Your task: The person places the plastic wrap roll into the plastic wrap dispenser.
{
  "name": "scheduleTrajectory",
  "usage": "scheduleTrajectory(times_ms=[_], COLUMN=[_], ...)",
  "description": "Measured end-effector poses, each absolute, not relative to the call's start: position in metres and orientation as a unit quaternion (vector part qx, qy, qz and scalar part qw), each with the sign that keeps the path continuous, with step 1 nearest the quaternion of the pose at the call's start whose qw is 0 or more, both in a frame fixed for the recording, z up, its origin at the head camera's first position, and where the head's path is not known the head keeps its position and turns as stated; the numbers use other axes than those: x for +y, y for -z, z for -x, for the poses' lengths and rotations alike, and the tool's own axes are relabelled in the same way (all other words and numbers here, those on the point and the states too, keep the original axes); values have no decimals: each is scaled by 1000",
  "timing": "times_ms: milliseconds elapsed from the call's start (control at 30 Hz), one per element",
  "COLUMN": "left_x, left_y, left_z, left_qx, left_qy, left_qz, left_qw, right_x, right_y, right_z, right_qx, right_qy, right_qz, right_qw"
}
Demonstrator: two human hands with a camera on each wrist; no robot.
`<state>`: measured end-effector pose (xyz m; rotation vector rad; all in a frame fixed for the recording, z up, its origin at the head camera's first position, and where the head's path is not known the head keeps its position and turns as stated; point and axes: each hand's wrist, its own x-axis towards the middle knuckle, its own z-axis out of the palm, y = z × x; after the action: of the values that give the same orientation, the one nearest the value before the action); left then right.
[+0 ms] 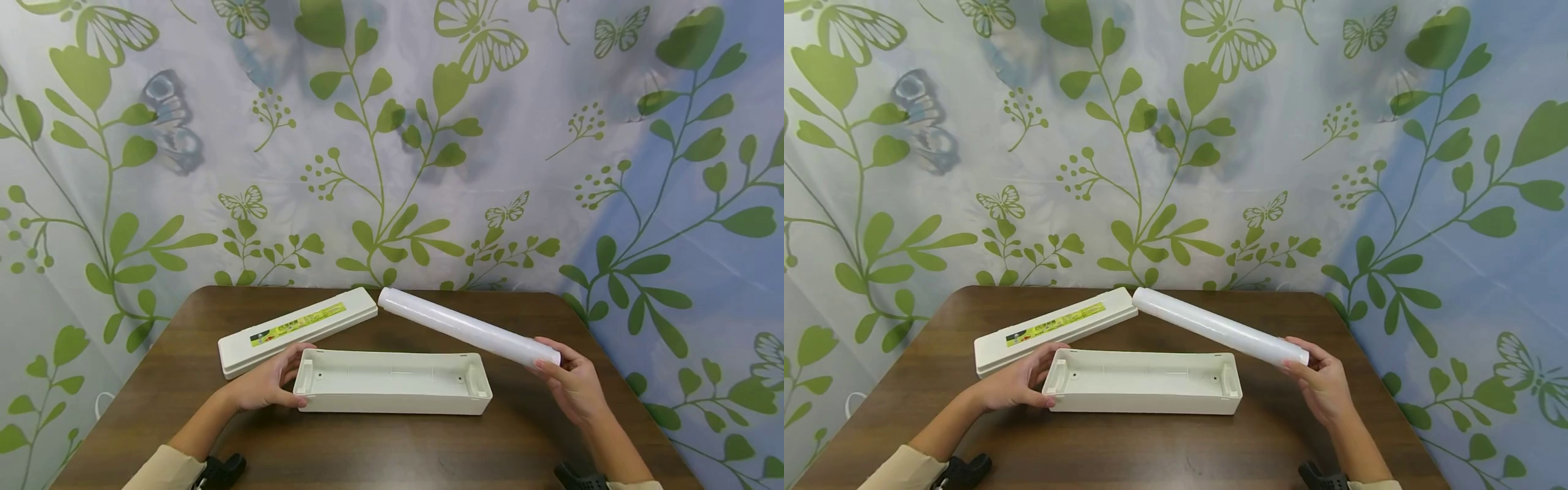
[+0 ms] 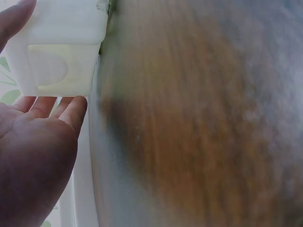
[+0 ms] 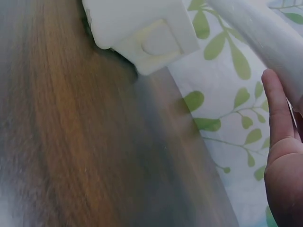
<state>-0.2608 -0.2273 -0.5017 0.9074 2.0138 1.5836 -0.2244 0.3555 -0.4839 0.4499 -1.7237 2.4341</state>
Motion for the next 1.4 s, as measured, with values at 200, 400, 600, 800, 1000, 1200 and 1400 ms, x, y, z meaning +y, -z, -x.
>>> scheduleTrajectory(times_ms=[200,400,600,800,1000,1200,1400], left_x=[-227,-228,-229,-228,-228,-227,-228], left_y=[503,503,504,504,503,503,503], left_z=[261,261,261,261,260,260,260], left_qx=[720,718,716,716,714,714,715], left_qy=[-574,-575,-576,-577,-579,-580,-579], left_qz=[-327,-327,-327,-329,-331,-328,-330], left_qw=[213,216,218,215,213,213,211], right_x=[347,341,335,330,324,318,311], right_y=[481,478,476,474,471,468,466], right_z=[233,241,248,255,261,267,270], right_qx=[-593,-603,-594,-584,-576,-562,-580], right_qy=[-788,-782,-783,-784,-782,-782,-763], right_qz=[-154,-153,-183,-210,-239,-265,-278], right_qw=[55,43,30,19,0,-38,-57])
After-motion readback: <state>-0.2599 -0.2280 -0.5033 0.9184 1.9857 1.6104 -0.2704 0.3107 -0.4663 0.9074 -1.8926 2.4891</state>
